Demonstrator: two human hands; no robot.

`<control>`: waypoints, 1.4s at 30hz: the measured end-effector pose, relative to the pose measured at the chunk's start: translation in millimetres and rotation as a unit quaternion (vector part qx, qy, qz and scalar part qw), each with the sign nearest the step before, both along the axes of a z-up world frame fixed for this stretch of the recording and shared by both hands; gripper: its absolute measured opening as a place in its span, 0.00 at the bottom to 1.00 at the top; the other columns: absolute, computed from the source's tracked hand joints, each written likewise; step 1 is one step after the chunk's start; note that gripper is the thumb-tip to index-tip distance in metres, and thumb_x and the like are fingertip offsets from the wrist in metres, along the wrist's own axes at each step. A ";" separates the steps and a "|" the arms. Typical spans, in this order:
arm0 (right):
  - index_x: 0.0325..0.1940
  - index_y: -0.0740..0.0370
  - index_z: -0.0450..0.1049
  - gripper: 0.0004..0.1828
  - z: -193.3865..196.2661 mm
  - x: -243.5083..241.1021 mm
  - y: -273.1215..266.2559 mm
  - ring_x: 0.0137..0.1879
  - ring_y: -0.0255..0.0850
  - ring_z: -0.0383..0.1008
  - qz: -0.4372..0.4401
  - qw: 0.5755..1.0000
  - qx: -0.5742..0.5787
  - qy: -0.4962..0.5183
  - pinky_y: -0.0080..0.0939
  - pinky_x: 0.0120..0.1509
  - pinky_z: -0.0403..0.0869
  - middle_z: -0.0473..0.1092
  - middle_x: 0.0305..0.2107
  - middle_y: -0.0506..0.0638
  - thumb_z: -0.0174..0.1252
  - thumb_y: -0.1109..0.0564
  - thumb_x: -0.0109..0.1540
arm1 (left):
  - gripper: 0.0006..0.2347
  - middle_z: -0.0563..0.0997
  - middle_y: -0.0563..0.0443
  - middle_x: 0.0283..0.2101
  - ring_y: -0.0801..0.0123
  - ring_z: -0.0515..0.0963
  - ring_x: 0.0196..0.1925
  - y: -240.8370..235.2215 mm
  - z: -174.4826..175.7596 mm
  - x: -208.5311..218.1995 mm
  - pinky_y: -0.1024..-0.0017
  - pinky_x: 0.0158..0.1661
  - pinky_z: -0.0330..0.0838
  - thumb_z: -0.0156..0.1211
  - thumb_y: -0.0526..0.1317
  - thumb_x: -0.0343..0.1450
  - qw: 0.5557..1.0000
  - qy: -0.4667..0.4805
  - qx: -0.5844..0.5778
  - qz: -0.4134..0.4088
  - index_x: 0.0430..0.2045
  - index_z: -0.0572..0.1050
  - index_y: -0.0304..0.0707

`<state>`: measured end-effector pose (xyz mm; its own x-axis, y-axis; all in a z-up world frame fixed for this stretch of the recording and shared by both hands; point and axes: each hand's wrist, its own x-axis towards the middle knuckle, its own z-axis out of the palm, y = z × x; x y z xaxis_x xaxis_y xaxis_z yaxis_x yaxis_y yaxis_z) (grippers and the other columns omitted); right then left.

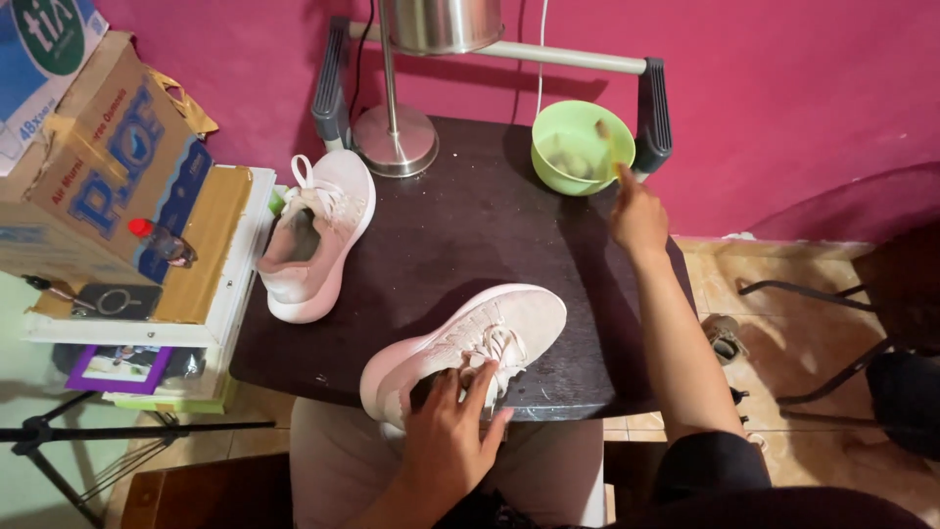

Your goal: The person scrubs a white sneaker with a toothbrush, focusing on the sole and upper surfaces. They repeatedly dip the brush into a green bowl of water and continue scrubbing different areas of the shoe.

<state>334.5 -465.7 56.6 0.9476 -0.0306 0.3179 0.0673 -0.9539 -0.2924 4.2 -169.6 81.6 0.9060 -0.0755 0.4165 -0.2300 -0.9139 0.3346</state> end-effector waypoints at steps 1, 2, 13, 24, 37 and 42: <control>0.71 0.45 0.63 0.31 5.5 -5.5 5.2 0.41 0.75 0.73 -0.003 1.000 0.003 0.002 0.74 0.39 0.68 0.74 0.42 0.69 0.44 0.61 0.62 | 0.26 0.80 0.51 0.47 0.60 0.80 0.45 -0.3 1.4 -0.9 0.43 0.48 0.63 0.65 0.57 0.65 1.000 0.002 0.003 -0.003 0.58 0.73 0.56; 0.72 0.45 0.62 0.31 10.8 -10.3 10.2 0.42 0.76 0.72 0.003 0.999 0.038 0.002 0.74 0.40 0.67 0.73 0.42 0.70 0.44 0.61 0.64 | 0.24 0.79 0.53 0.48 0.62 0.80 0.46 -0.7 2.6 -1.2 0.42 0.50 0.61 0.64 0.55 0.67 1.000 0.004 -0.006 0.001 0.57 0.73 0.56; 0.71 0.65 0.64 0.26 -18.1 -35.6 -9.4 0.73 0.49 0.61 0.135 0.926 0.348 -0.057 0.48 0.73 0.60 0.64 0.65 0.60 0.45 0.55 0.68 | 0.18 0.77 0.58 0.49 0.62 0.85 0.29 0.4 1.1 3.8 0.41 0.55 0.57 0.61 0.45 0.70 0.998 0.053 -0.033 0.009 0.55 0.73 0.61; 0.65 0.56 0.73 0.27 -4.9 -280.6 102.7 0.36 0.39 0.76 0.156 0.957 0.236 0.065 0.38 0.43 0.74 0.75 0.30 0.48 0.46 0.68 0.63 | 0.18 0.80 0.51 0.39 0.58 0.82 0.26 8.7 2.3 28.9 0.65 0.27 0.74 0.63 0.41 0.71 0.998 0.062 -0.029 0.008 0.56 0.71 0.51; 0.68 0.64 0.66 0.32 4.7 -304.2 105.6 0.19 0.34 0.62 0.181 0.944 0.271 0.044 0.31 0.20 0.68 0.70 0.17 0.48 0.46 0.77 0.60 | 0.19 0.79 0.49 0.49 0.55 0.82 0.29 -1.3 -7.3 -2.5 0.49 0.50 0.59 0.57 0.45 0.72 0.999 0.035 0.031 0.013 0.60 0.72 0.59; 0.65 0.69 0.68 0.29 -12.8 -300.8 94.4 0.57 0.50 0.79 0.150 0.945 0.289 -0.002 0.42 0.63 0.76 0.72 0.58 0.61 0.45 0.75 0.59 | 0.19 0.77 0.38 0.52 0.53 0.82 0.27 -0.9 -10.0 -5.9 0.59 0.30 0.72 0.58 0.41 0.72 0.999 0.040 0.002 -0.016 0.60 0.73 0.51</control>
